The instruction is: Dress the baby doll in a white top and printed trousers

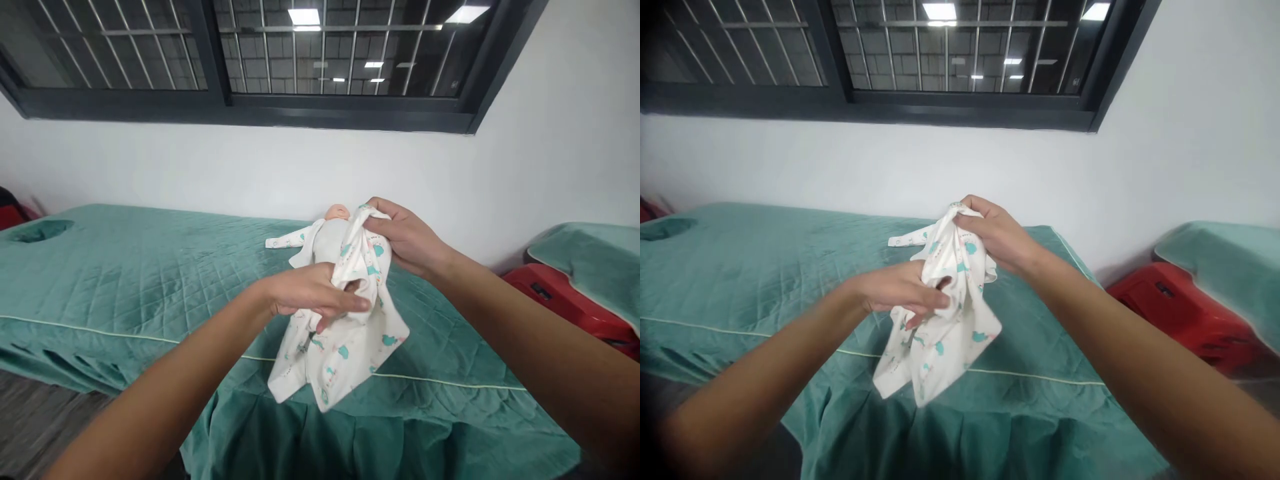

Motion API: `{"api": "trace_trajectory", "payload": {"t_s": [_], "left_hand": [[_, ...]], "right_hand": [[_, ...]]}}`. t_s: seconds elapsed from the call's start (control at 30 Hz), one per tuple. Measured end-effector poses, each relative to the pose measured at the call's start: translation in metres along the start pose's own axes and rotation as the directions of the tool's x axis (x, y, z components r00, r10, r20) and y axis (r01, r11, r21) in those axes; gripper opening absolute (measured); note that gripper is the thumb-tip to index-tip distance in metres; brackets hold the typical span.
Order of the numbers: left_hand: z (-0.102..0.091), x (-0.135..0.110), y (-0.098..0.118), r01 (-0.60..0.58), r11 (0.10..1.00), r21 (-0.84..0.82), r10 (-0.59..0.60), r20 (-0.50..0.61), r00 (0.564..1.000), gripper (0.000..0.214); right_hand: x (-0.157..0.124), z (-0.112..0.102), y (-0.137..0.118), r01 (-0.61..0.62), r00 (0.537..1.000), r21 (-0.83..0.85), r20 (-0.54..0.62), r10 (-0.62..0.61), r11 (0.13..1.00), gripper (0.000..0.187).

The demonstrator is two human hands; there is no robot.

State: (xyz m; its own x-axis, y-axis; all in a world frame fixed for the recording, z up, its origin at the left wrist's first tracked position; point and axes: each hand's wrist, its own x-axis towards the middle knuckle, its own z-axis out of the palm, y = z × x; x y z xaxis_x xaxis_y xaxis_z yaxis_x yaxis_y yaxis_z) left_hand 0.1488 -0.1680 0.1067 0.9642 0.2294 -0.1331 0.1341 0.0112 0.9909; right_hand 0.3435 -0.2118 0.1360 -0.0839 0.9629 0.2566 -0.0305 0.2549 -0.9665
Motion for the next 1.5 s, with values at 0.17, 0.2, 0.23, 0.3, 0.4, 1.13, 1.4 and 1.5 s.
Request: {"api": "trace_trajectory", "payload": {"t_s": [0.17, 0.2, 0.23, 0.3, 0.4, 1.13, 1.4, 1.5], "left_hand": [[0.0, 0.01, -0.007, -0.124, 0.989, -0.08, 0.105, -0.205, 0.973, 0.034], [-0.003, 0.012, -0.009, -0.192, 0.971, -0.14, 0.147, -0.28, 0.949, 0.035], [-0.005, 0.015, -0.01, -0.261, 0.947, -0.189, 0.184, -0.347, 0.92, 0.035], [-0.009, 0.021, -0.013, -0.339, 0.912, -0.232, 0.219, -0.423, 0.879, 0.037], [-0.01, 0.03, -0.019, -0.305, 0.921, -0.242, 0.183, -0.421, 0.888, 0.043], [-0.028, 0.027, -0.042, -0.165, 0.948, -0.271, 0.095, -0.253, 0.963, 0.049], [-0.024, 0.038, -0.043, -0.314, 0.876, -0.365, 0.175, -0.365, 0.914, 0.047], [-0.02, 0.049, -0.044, -0.411, 0.811, -0.417, 0.208, -0.451, 0.868, 0.041]], "right_hand": [[-0.006, -0.014, 0.008, -0.069, 0.997, -0.017, 0.033, 0.07, 0.997, 0.025], [-0.01, -0.018, 0.009, -0.104, 0.99, -0.075, 0.087, 0.11, 0.992, 0.028], [-0.013, -0.021, 0.011, -0.141, 0.973, -0.15, 0.162, 0.165, 0.978, 0.031], [-0.02, -0.025, 0.016, -0.203, 0.904, -0.303, 0.306, 0.297, 0.931, 0.034], [-0.025, -0.025, 0.024, -0.24, 0.873, -0.379, 0.318, 0.369, 0.894, 0.033], [-0.027, -0.01, 0.047, -0.3, 0.954, -0.023, 0.004, 0.3, 0.954, 0.036], [-0.024, -0.014, 0.055, -0.266, 0.962, 0.225, -0.006, 0.274, 0.937, 0.051], [-0.026, -0.018, 0.059, -0.342, 0.926, 0.062, 0.19, 0.325, 0.938, 0.049]]}}
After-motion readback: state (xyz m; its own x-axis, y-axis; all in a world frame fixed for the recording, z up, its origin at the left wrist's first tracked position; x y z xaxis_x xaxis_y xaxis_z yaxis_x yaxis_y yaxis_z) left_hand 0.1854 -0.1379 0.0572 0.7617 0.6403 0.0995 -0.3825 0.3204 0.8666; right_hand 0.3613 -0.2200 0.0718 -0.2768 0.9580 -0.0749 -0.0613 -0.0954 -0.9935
